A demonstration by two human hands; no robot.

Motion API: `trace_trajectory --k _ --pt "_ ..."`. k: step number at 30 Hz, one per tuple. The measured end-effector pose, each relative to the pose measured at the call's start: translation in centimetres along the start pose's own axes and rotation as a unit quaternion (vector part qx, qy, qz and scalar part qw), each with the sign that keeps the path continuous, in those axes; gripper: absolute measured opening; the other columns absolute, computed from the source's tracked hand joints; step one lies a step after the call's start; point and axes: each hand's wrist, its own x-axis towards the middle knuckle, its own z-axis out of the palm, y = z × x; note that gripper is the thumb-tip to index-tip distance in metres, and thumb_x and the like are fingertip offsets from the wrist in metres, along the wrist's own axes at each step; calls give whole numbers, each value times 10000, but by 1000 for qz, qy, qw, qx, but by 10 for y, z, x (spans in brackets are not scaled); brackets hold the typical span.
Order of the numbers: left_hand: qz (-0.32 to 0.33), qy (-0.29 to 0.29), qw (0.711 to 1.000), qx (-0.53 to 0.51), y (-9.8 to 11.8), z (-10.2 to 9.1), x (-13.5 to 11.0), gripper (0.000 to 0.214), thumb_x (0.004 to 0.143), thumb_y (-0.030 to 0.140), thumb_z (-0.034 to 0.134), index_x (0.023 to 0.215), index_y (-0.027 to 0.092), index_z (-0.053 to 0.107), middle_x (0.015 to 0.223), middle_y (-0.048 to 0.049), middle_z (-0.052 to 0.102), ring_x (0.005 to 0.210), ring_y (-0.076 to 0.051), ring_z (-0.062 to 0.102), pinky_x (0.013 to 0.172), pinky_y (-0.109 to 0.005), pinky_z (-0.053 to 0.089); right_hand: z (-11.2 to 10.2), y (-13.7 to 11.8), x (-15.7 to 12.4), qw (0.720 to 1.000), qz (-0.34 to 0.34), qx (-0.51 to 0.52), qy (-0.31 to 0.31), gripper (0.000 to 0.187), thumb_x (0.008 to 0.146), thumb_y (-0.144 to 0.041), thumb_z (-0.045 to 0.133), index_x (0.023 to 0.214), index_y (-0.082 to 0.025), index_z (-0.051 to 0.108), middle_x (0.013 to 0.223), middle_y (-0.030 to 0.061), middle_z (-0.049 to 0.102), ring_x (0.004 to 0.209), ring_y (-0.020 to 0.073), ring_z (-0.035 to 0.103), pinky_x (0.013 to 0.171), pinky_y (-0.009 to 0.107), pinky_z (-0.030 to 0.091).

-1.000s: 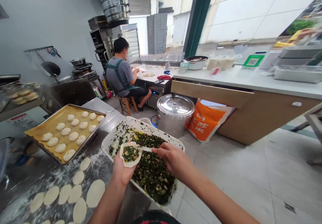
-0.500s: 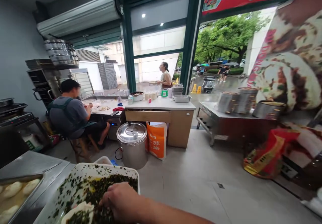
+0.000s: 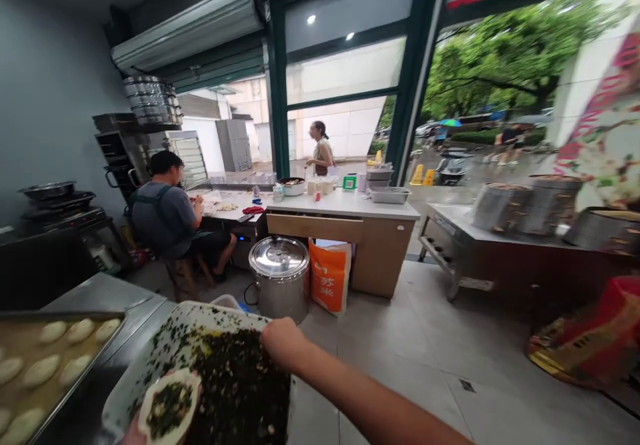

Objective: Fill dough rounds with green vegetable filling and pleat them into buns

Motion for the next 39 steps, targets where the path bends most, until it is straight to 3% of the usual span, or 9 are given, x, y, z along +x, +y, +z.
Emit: trace_trajectory --k 3,7,11,14,17,23,26,34,39 --pt "-33 83 992 -92 3 -2 -8 239 787 378 428 753 259 632 788 -44 653 853 -215 586 761 -369 472 20 2 4 993 -48 -97 38 244 652 -4 467 629 -174 641 667 90 618 624 182 547 538 278 389" --pt "-59 66 984 -155 11 11 -10 222 753 287 469 836 151 623 821 -94 647 886 -253 572 776 -452 443 32 -3 20 986 -128 -96 38 205 672 -32 489 576 -162 615 669 107 596 706 213 538 623 330 387" --pt "-77 21 983 -167 11 20 -9 258 759 319 462 878 137 601 885 -102 631 873 -246 571 774 -459 427 19 -28 33 978 -184 100 3 145 776 -229 478 805 -189 614 812 65 584 753 170 528 676 296 406" --pt "-114 -23 982 -148 8 26 -10 311 772 361 438 891 118 592 882 -118 624 862 -249 570 768 -454 425 11 -52 37 931 -178 313 -62 282 839 -358 378 957 -184 566 844 36 564 715 126 535 634 239 432" --pt "-133 -37 983 -120 7 30 -11 370 772 409 432 930 107 575 882 -133 619 874 -261 562 758 -451 428 14 -64 42 887 -160 417 -114 336 811 -429 405 860 -145 577 820 31 537 608 100 520 526 209 429" --pt "-40 45 998 -16 0 27 -14 326 723 299 563 1021 181 507 981 -89 586 881 -234 553 749 -436 442 24 -60 46 915 -169 366 -11 222 788 -327 476 727 -142 582 718 14 550 675 115 498 625 217 395" --pt "-21 81 995 46 -7 26 -13 359 699 228 593 1039 205 479 952 -67 585 844 -215 565 719 -406 459 22 -60 43 922 -160 354 -16 170 783 -296 484 764 -150 569 706 3 558 627 104 485 571 203 374" --pt "-40 81 990 113 -12 27 -10 396 707 243 568 1083 226 445 979 -69 573 794 -189 574 640 -321 477 16 -61 43 906 -181 383 3 130 777 -284 498 788 -166 553 704 0 555 632 107 490 575 207 367" --pt "-43 82 985 148 -12 31 -9 337 701 223 555 1027 197 469 900 -57 592 733 -167 576 594 -280 471 19 -56 49 893 -170 414 -41 212 749 -285 539 928 -174 553 720 1 554 635 115 502 578 218 385"
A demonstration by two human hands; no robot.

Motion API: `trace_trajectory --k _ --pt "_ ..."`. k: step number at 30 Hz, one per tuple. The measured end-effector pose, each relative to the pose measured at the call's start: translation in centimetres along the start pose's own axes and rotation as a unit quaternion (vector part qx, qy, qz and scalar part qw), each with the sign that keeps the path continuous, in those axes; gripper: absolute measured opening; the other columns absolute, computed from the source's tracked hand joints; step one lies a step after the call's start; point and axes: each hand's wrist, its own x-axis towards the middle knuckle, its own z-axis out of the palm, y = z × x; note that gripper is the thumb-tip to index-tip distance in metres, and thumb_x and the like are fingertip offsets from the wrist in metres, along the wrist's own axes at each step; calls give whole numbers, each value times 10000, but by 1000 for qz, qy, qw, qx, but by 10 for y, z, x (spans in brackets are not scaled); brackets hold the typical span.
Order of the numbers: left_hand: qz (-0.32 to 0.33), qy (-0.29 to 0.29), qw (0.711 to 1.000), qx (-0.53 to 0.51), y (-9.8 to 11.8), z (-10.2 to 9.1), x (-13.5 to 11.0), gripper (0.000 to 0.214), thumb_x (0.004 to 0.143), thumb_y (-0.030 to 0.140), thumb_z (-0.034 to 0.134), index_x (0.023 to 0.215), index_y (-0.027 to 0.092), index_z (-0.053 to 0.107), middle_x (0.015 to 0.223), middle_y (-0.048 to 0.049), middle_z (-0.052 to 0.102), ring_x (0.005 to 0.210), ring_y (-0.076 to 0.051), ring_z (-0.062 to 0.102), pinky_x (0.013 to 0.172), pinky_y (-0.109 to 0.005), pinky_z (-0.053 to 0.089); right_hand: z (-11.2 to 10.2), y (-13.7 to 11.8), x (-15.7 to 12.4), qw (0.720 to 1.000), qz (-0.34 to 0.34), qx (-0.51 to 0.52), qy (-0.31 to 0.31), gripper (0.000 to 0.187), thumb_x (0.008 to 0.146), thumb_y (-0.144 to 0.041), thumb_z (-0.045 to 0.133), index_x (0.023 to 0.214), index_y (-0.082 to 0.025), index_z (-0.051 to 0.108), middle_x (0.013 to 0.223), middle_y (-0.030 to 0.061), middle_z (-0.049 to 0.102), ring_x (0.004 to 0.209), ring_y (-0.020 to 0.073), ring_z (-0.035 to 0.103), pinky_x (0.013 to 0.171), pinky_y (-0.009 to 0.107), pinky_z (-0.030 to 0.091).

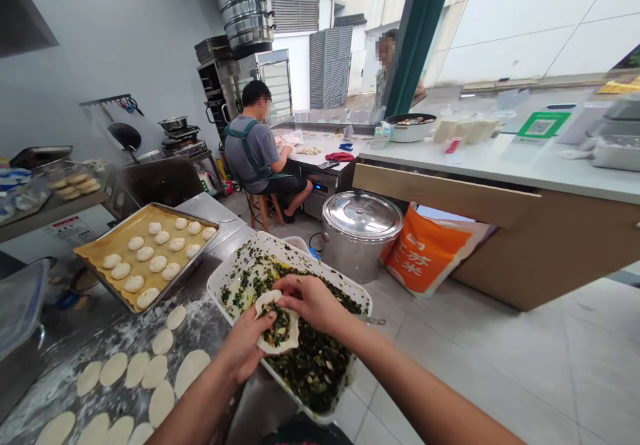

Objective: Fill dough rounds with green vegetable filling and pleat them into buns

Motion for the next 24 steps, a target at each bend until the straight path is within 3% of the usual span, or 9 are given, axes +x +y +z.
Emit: trace_trajectory --k 4,7,9,12,15,19,21,24 --pt "-14 -6 999 35 -1 3 -1 255 686 194 540 934 169 483 821 -45 597 674 -154 574 560 -266 462 -5 -10 -4 996 -63 -55 -12 97 749 -231 532 710 -158 582 763 18 553 711 122 506 657 226 385" --pt "-6 -29 998 62 -5 5 1 263 654 154 537 913 160 494 771 -36 594 641 -147 569 549 -261 455 -7 -17 -7 997 -44 -57 -42 58 736 -192 533 772 -163 568 692 -3 552 644 108 498 591 207 379" --pt "6 -46 995 85 -7 4 5 276 634 134 534 908 154 509 750 -36 591 629 -147 565 542 -263 451 -7 -18 -7 997 -16 -49 -59 160 716 -175 547 876 -172 555 670 -18 549 602 100 491 551 197 372" --pt "-23 -51 993 108 -4 -1 11 290 620 130 536 909 149 518 748 -48 589 621 -165 563 526 -287 451 -6 -13 -4 995 -24 -70 -60 138 689 -163 566 826 -174 579 723 -11 557 637 102 497 576 198 372" --pt "-66 -75 994 50 6 -6 10 320 663 193 545 978 166 502 833 -71 587 679 -184 569 561 -316 459 -4 -3 -2 996 -13 -87 -6 51 715 -199 540 705 -159 571 686 -7 549 624 104 481 568 203 362" --pt "-1 -154 984 -87 10 -8 3 387 702 202 544 1080 188 464 979 -89 556 826 -186 552 683 -312 451 -2 7 -2 997 31 -46 49 133 771 -266 476 772 -150 543 631 -10 538 564 103 460 511 202 354" --pt "34 -129 988 -78 5 -8 3 434 675 148 564 1092 193 455 1000 -87 546 848 -186 543 700 -314 450 -2 6 -3 998 18 -53 39 140 779 -263 467 804 -155 554 681 1 558 602 109 481 546 208 369" --pt "28 -55 998 0 -4 -9 7 441 644 125 571 1066 195 465 963 -77 556 830 -194 546 684 -341 464 -3 -3 -3 991 -45 -125 -14 122 776 -227 470 768 -171 577 764 18 565 684 119 502 627 220 372"
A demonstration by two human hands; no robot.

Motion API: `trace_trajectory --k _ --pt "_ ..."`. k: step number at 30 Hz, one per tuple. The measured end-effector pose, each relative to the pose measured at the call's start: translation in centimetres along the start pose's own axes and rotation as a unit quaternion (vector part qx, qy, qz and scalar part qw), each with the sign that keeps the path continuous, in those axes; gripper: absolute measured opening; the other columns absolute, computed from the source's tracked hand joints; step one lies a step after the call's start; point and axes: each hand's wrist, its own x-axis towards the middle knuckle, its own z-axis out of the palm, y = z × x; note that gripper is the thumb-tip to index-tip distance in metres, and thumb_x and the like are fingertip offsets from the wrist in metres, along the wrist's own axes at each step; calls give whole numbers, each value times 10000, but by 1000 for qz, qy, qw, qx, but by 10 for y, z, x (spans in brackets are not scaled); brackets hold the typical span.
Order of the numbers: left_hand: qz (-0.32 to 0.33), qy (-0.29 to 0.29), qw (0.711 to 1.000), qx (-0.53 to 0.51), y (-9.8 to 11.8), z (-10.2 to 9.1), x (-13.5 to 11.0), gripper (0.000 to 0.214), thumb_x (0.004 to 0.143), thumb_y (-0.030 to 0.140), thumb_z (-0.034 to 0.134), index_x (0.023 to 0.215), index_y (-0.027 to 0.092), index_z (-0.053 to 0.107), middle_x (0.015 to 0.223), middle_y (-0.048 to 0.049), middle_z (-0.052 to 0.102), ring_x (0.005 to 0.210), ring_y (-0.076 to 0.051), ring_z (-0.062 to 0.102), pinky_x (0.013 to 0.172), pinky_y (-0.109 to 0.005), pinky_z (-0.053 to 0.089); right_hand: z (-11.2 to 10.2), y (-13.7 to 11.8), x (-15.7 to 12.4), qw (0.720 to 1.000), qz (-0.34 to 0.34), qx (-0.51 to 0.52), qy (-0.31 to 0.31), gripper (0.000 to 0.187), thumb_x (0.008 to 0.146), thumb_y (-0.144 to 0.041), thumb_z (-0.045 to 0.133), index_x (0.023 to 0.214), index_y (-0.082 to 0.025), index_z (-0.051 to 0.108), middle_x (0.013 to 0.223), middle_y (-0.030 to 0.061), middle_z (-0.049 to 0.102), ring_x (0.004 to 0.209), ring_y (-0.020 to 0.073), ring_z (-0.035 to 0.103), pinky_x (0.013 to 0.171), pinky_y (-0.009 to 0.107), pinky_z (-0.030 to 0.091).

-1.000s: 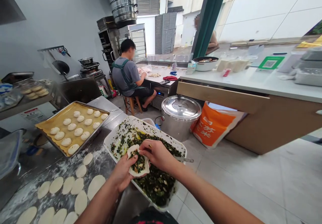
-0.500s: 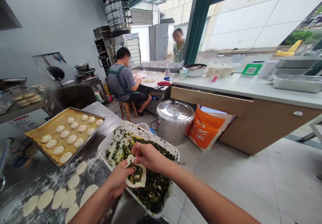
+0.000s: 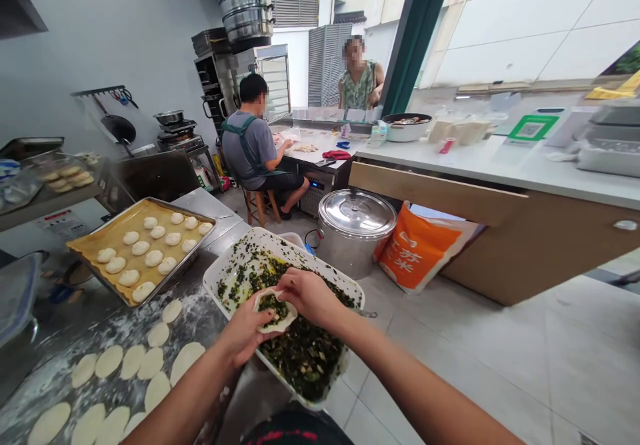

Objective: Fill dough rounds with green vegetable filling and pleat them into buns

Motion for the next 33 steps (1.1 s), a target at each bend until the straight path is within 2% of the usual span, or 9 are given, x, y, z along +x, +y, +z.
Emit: trace_trajectory --k 3,6,11,16,19,20,24,29,33 --pt "-19 12 997 76 -3 -2 4 384 627 121 550 1002 183 498 919 -66 569 835 -205 549 682 -369 473 -3 -7 3 998 -37 -31 -50 93 758 -181 481 792 -177 567 764 12 559 683 114 501 625 213 367" --pt "-31 2 992 121 -2 -4 5 376 610 116 517 981 182 510 889 -54 576 798 -199 562 667 -379 478 -2 -8 7 997 4 -31 -69 186 729 -179 520 912 -186 550 716 -7 562 630 111 496 585 208 364" --pt "-65 -15 985 160 0 -5 8 307 561 104 496 863 149 527 771 -39 573 692 -177 564 603 -358 486 -1 -8 9 995 -21 -64 -76 60 717 -199 538 680 -163 569 767 20 558 677 119 497 608 211 360" --pt "-88 -35 972 215 10 -6 14 337 546 93 494 874 164 525 731 -26 565 618 -165 556 547 -345 479 -1 -7 14 995 16 -24 -91 166 672 -147 553 835 -176 565 667 -12 565 595 111 484 545 209 349" --pt "-69 -9 987 148 18 -8 14 390 605 153 545 990 187 497 828 -50 568 688 -176 557 559 -333 480 1 1 18 999 28 21 -37 57 710 -208 532 726 -163 565 685 7 567 622 121 498 568 224 370" --pt "-50 -7 994 99 20 -9 14 379 633 181 553 1007 183 492 856 -59 567 721 -175 556 597 -331 482 2 4 19 997 45 54 -19 95 734 -241 509 716 -158 552 666 8 560 601 119 498 554 227 377" --pt "53 20 997 -50 16 -8 12 343 669 177 574 1001 169 485 971 -78 548 858 -179 543 760 -338 457 8 8 18 984 79 158 6 172 790 -299 434 838 -158 519 679 6 558 595 123 519 534 230 402" --pt "33 76 997 -11 8 -4 12 392 643 111 563 1016 189 470 933 -61 565 795 -170 568 745 -369 472 10 -5 14 998 -23 -50 5 145 793 -211 424 757 -175 560 767 28 555 691 127 505 640 236 367" --pt "5 61 996 59 8 -2 12 379 615 78 520 984 158 486 830 -61 596 698 -163 591 706 -362 481 9 -8 17 999 8 -32 -19 165 741 -154 461 887 -176 534 721 8 567 638 118 501 593 218 362"
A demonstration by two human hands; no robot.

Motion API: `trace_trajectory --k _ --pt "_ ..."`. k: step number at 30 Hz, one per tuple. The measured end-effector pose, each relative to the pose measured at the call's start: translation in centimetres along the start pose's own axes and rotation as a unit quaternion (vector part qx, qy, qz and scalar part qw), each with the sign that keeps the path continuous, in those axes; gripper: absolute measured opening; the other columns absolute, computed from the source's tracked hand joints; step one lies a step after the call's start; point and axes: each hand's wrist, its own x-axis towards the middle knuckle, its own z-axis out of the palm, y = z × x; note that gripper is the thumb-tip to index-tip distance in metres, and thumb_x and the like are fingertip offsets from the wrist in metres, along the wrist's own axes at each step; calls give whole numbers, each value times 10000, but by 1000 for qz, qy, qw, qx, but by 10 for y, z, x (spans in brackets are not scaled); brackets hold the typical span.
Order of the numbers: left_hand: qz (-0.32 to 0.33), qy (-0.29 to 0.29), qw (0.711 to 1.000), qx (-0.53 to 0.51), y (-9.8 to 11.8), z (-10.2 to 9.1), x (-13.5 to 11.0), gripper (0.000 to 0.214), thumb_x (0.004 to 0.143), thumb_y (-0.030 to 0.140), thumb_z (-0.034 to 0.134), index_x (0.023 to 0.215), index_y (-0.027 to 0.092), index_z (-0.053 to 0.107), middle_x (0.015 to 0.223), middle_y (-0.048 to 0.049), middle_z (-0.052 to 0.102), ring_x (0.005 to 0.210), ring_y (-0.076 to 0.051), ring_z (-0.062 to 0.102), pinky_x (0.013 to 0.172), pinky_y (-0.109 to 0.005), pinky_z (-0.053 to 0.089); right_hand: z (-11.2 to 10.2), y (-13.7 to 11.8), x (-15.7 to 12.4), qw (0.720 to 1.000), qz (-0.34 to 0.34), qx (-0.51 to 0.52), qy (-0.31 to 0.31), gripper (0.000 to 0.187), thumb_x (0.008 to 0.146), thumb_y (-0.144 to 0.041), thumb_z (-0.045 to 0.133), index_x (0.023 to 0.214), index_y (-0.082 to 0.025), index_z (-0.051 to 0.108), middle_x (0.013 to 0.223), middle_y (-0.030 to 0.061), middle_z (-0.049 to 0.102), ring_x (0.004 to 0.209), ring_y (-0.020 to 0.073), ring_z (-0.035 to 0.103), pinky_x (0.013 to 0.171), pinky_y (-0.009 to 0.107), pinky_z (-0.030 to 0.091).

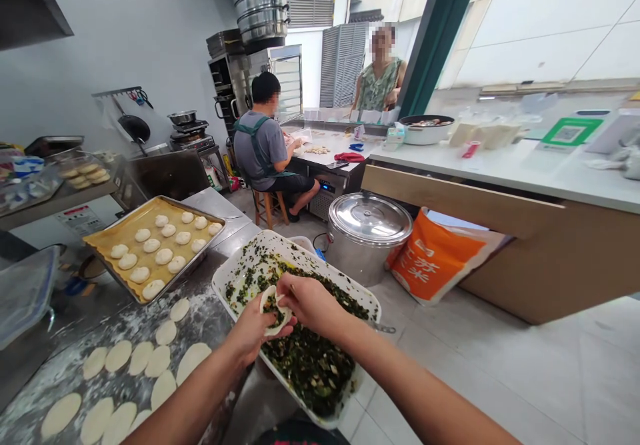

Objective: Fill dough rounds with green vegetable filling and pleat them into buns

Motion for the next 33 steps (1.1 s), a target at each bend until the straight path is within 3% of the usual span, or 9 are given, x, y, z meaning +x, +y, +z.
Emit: trace_trajectory --k 2,5,10,13,16,21,26,30,33 --pt "-9 -1 1000 19 -1 0 0 406 588 60 502 982 158 489 824 -56 600 668 -157 593 689 -356 484 0 2 1 999 32 34 -18 244 709 -147 492 949 -174 524 681 -7 573 605 117 501 568 215 364" --pt "-26 -16 999 37 -3 -2 0 384 568 58 488 939 156 501 784 -46 599 638 -155 591 642 -334 489 -1 2 0 999 31 13 -39 132 698 -157 512 811 -177 578 678 -1 571 600 116 499 557 214 358" --pt "-27 -43 994 93 -1 -4 4 315 556 63 494 856 153 533 705 -26 585 606 -158 577 596 -326 485 -2 -2 -1 999 -30 -32 5 73 709 -165 522 751 -186 578 845 27 551 727 131 509 652 231 376" --pt "-37 -54 992 111 7 -6 7 314 555 56 507 850 155 540 723 -31 586 604 -161 578 612 -341 481 0 -1 2 999 -21 -24 6 77 673 -133 538 731 -178 557 829 26 550 724 133 506 646 229 376" --pt "-52 -65 995 46 13 -9 6 385 572 60 535 940 169 507 809 -50 588 665 -169 590 661 -348 475 2 3 4 999 30 -17 11 88 674 -135 524 748 -176 548 707 5 561 647 127 499 586 220 358" --pt "5 -49 997 -59 8 -7 2 329 713 264 535 1024 181 466 934 -76 561 783 -175 579 724 -353 468 6 8 -1 995 60 -9 78 58 722 -181 489 764 -170 528 696 7 558 638 130 491 577 223 350" --pt "15 -15 999 42 1 -1 3 300 704 339 546 958 186 506 839 -51 582 693 -162 578 663 -347 481 3 1 -5 999 -9 -22 33 100 736 -135 454 733 -173 546 738 15 549 668 120 495 605 213 354" --pt "7 -36 995 93 4 0 4 262 689 234 518 947 187 531 797 -39 589 650 -158 575 654 -351 478 -1 4 -2 999 32 34 2 244 689 -131 512 927 -182 532 701 -9 555 618 113 494 573 205 363" --pt "-21 -42 993 104 7 -3 6 288 669 176 512 956 175 531 825 -55 581 653 -162 576 657 -362 477 -1 9 -2 999 25 19 -1 189 670 -141 540 851 -182 572 731 3 562 641 119 496 587 212 360"
